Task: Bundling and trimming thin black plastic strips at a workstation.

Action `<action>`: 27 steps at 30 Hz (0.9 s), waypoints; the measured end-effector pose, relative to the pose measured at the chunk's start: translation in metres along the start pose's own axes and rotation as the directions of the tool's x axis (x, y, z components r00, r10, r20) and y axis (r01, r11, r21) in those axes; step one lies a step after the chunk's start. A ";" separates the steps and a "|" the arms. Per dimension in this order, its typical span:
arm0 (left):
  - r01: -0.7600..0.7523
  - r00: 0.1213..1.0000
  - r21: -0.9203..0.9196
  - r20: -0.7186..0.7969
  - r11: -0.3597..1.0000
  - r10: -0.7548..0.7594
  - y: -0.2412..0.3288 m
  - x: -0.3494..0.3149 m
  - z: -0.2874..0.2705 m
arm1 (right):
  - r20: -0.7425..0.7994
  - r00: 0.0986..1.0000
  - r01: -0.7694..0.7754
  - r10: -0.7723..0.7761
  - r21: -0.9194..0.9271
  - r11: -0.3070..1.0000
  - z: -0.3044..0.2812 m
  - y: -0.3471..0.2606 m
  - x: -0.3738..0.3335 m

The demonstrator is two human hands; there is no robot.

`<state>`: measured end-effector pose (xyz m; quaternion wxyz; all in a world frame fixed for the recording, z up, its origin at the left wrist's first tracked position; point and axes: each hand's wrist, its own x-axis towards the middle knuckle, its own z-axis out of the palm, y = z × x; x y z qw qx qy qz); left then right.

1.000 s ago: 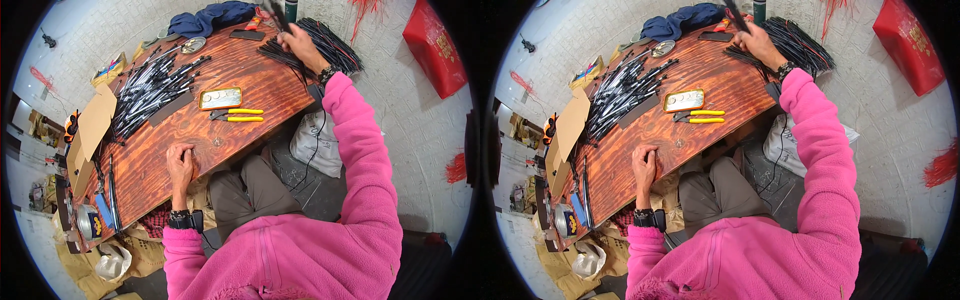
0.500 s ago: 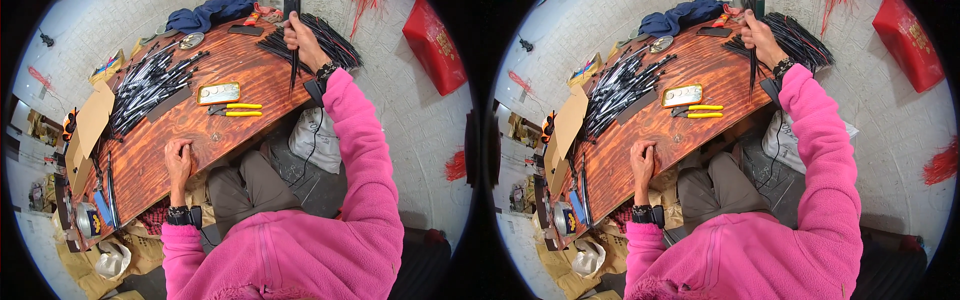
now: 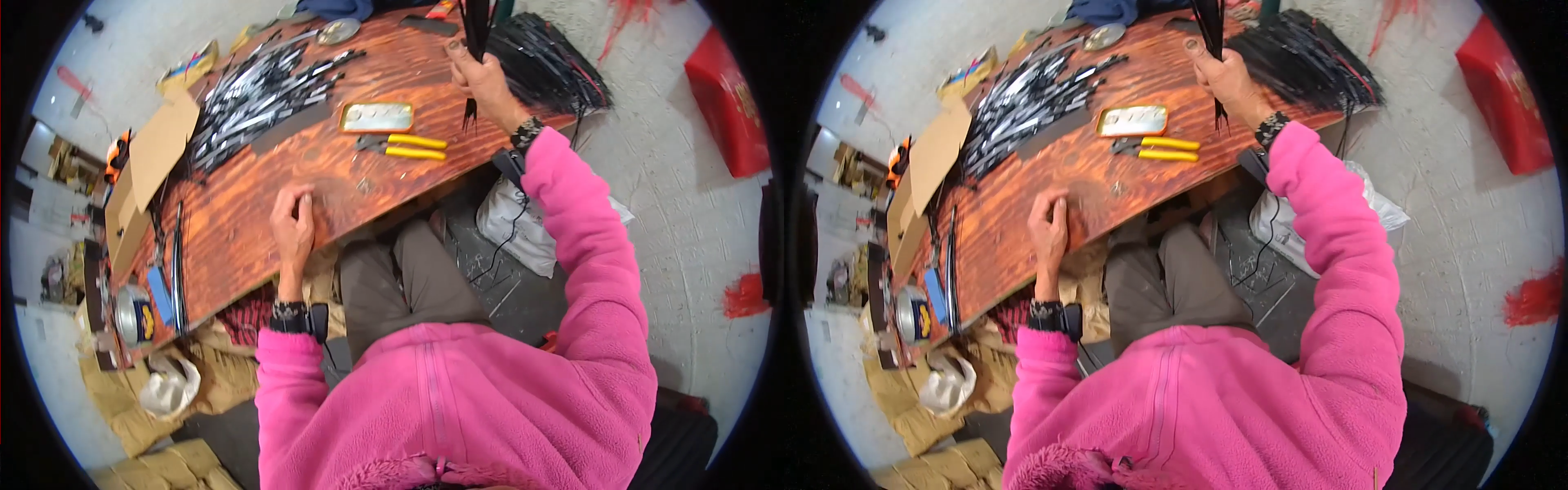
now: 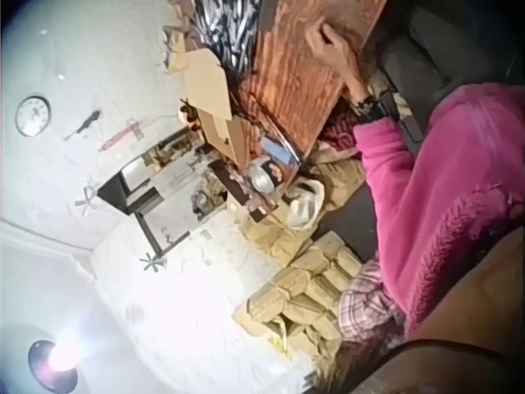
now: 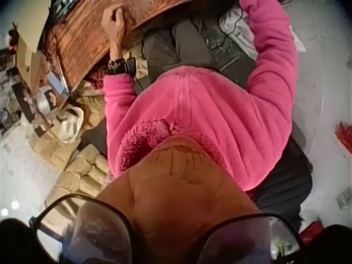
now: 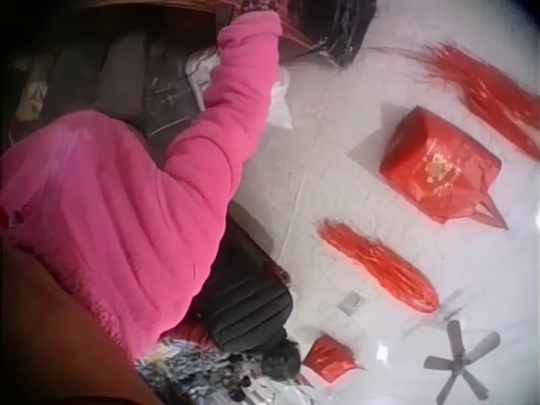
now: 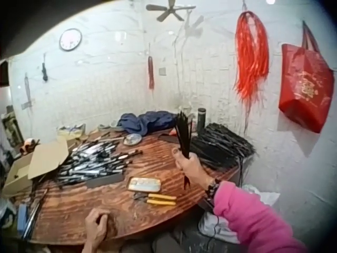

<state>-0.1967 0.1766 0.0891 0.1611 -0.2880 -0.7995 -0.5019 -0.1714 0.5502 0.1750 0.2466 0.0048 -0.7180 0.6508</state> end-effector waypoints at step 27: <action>0.259 0.944 -0.918 0.175 0.301 -0.279 0.048 -0.081 -0.006 | 0.839 0.225 -0.923 0.496 0.020 0.384 0.106 0.021 -0.246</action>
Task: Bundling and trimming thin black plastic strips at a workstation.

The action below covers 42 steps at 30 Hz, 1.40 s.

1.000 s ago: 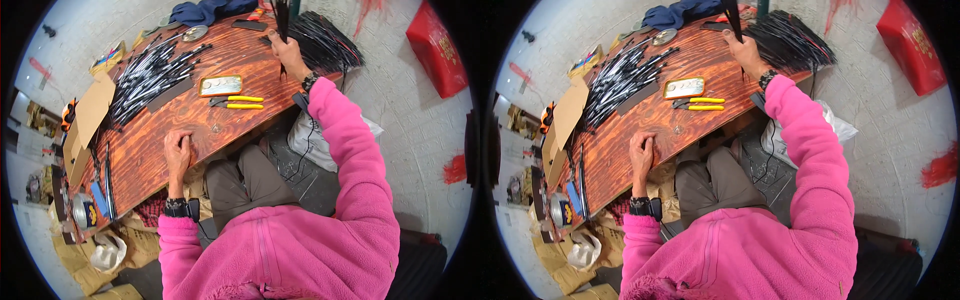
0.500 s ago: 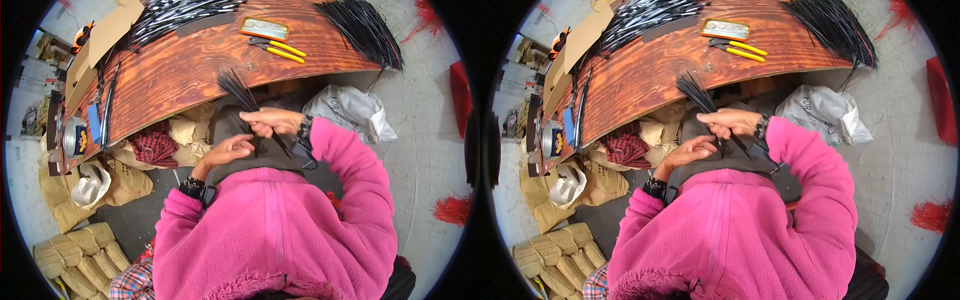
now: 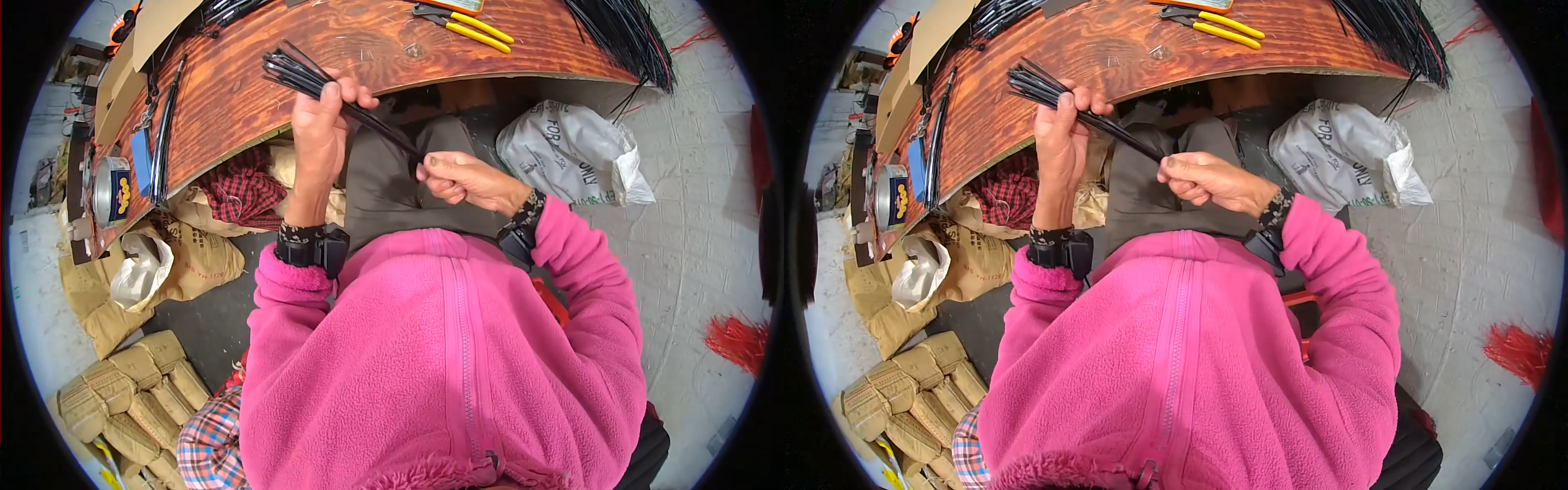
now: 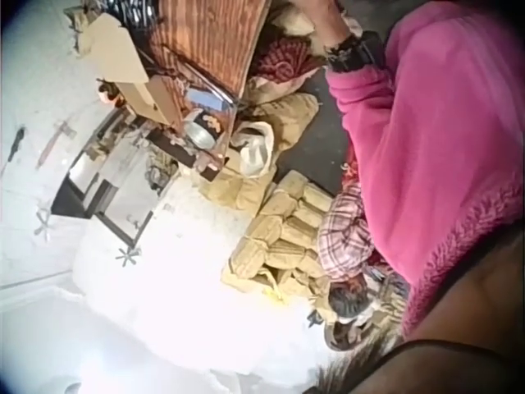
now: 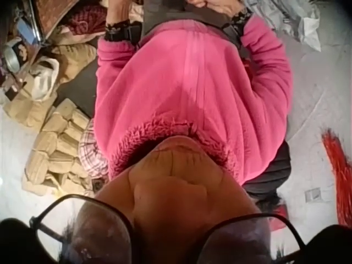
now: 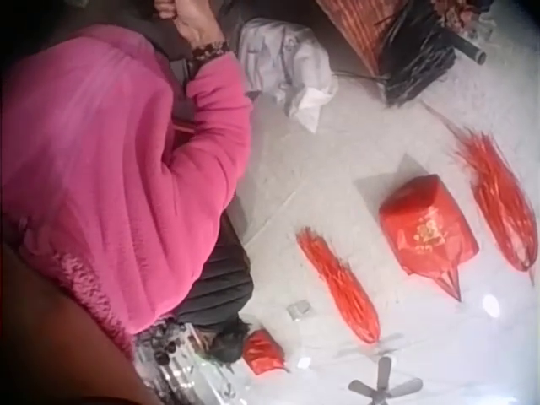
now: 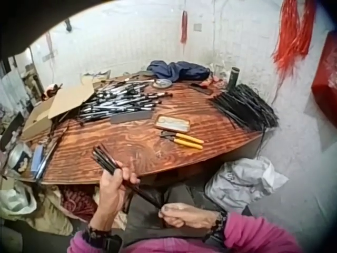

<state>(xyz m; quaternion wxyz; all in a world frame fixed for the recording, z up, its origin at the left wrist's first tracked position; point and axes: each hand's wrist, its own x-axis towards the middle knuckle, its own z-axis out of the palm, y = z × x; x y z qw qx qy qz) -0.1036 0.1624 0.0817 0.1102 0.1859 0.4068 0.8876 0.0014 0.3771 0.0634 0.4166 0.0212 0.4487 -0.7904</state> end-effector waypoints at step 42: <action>0.640 0.297 0.609 0.366 0.468 -0.882 0.024 -0.058 -0.017 | -0.325 0.928 0.065 -0.182 -0.338 0.939 0.003 0.003 -0.020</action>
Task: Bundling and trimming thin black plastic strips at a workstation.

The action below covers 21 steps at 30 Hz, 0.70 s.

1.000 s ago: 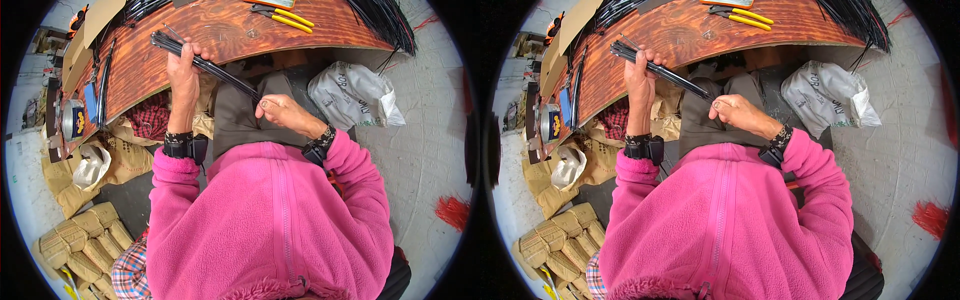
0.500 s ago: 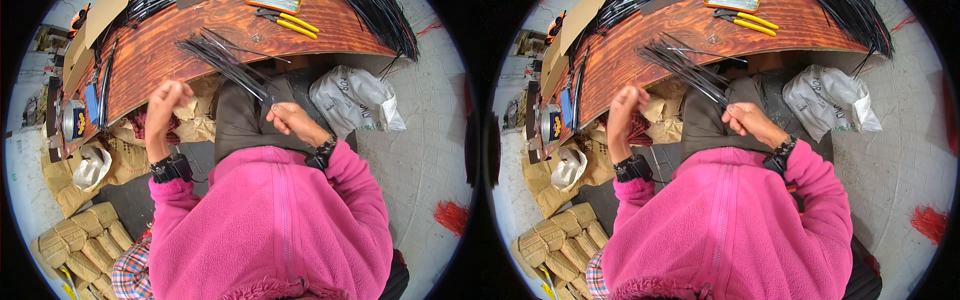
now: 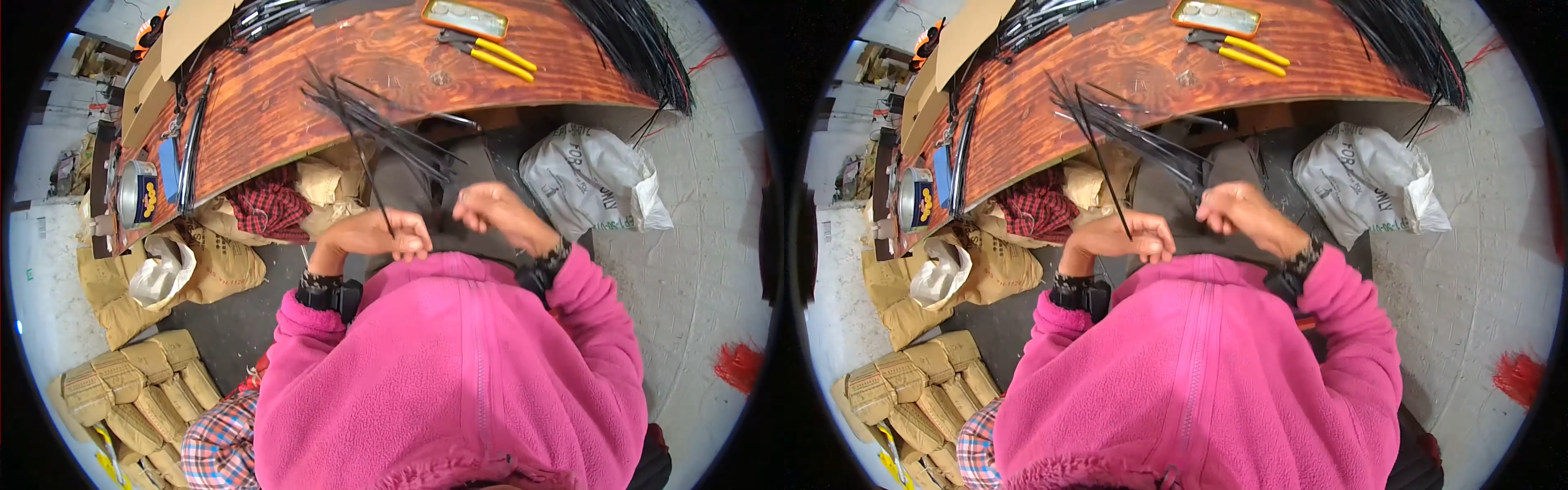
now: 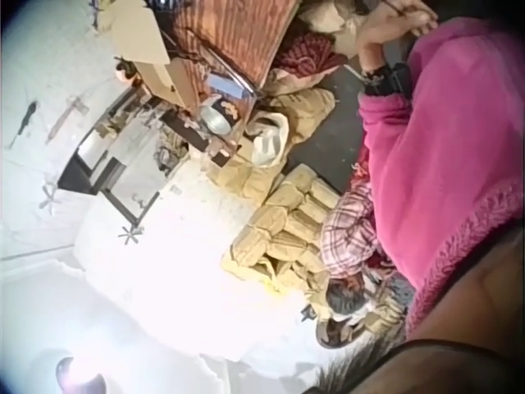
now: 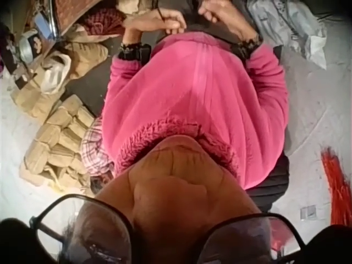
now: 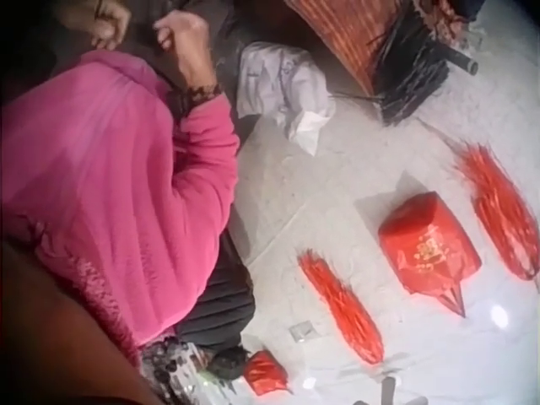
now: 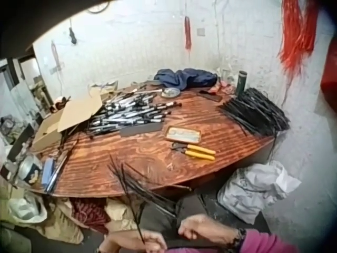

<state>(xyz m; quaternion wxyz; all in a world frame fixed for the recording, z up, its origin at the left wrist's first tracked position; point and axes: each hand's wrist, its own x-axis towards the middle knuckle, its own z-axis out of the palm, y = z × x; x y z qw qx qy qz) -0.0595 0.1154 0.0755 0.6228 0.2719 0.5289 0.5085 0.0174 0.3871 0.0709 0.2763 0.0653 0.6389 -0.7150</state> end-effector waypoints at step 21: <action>0.249 0.939 -0.003 -0.246 0.969 -0.242 -0.001 0.002 0.012 | 0.240 0.971 -0.044 -0.019 0.255 0.966 0.009 -0.020 -0.016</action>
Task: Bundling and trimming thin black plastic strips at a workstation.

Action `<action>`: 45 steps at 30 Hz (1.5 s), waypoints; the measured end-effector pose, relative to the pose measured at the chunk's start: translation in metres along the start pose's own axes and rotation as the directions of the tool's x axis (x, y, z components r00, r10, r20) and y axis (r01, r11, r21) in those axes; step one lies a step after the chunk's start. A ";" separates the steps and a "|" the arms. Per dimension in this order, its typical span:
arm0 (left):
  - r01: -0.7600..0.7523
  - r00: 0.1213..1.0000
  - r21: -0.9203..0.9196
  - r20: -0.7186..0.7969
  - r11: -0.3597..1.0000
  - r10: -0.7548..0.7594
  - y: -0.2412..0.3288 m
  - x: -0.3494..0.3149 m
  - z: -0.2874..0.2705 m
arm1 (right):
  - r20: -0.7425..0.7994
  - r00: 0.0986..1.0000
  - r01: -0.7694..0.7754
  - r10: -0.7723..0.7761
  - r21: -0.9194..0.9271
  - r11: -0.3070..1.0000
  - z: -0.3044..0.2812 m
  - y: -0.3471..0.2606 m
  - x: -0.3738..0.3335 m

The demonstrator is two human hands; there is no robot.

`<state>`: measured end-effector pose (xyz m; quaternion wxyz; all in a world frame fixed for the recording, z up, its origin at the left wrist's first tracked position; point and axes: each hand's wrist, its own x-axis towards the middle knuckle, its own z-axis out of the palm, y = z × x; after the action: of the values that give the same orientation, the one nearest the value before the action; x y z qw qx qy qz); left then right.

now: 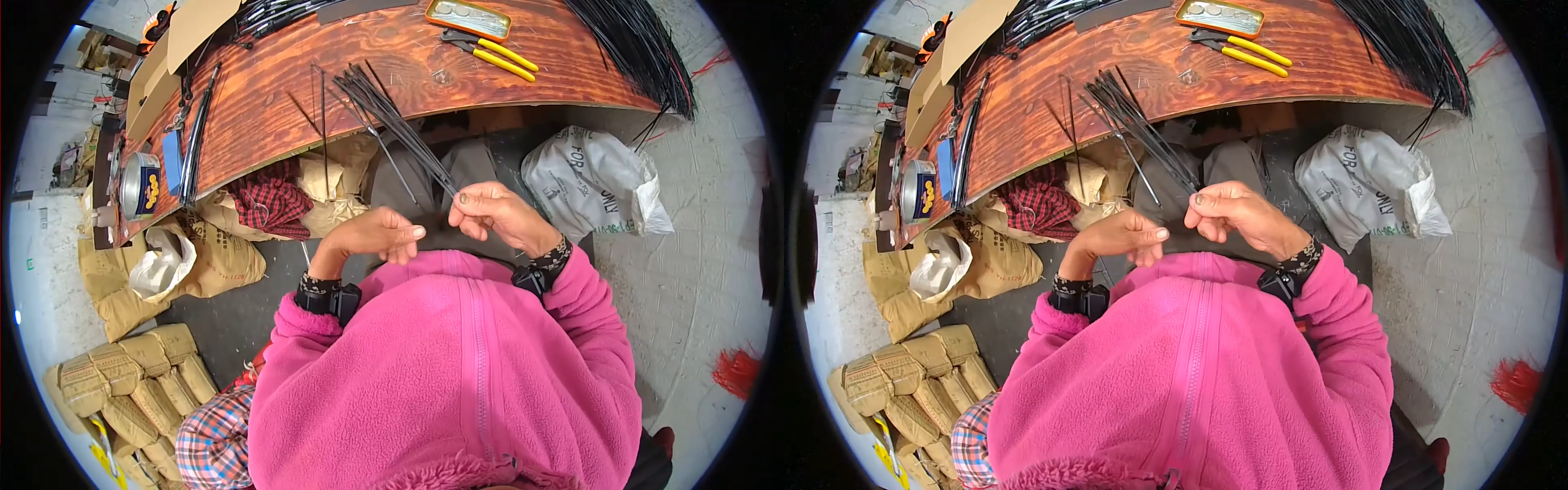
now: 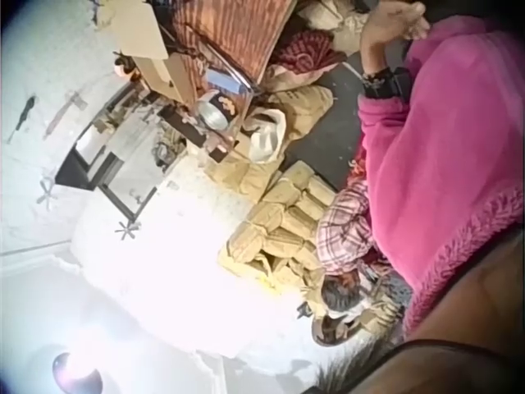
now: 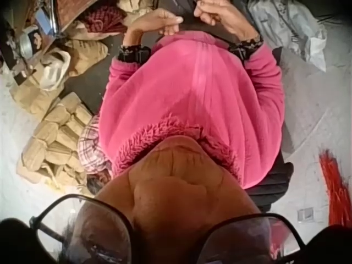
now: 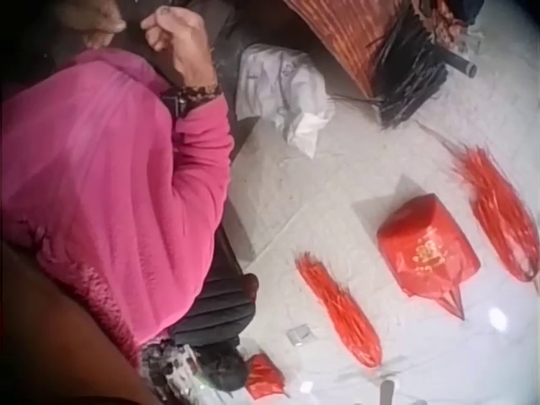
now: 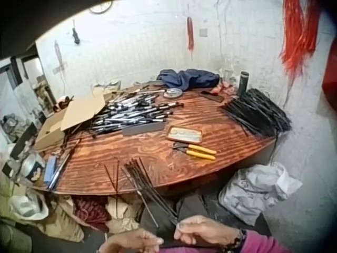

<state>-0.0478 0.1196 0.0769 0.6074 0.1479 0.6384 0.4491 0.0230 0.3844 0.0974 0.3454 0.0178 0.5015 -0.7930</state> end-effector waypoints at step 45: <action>-0.554 0.745 -0.315 -0.600 0.771 0.290 0.015 0.022 -0.016 | -0.036 0.999 0.016 -0.036 -0.461 0.887 0.004 0.013 -0.012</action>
<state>-0.0728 0.1379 0.0720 0.3066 0.0131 0.5949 0.7429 0.0407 0.3837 0.0933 0.3181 -0.0540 0.6828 -0.6555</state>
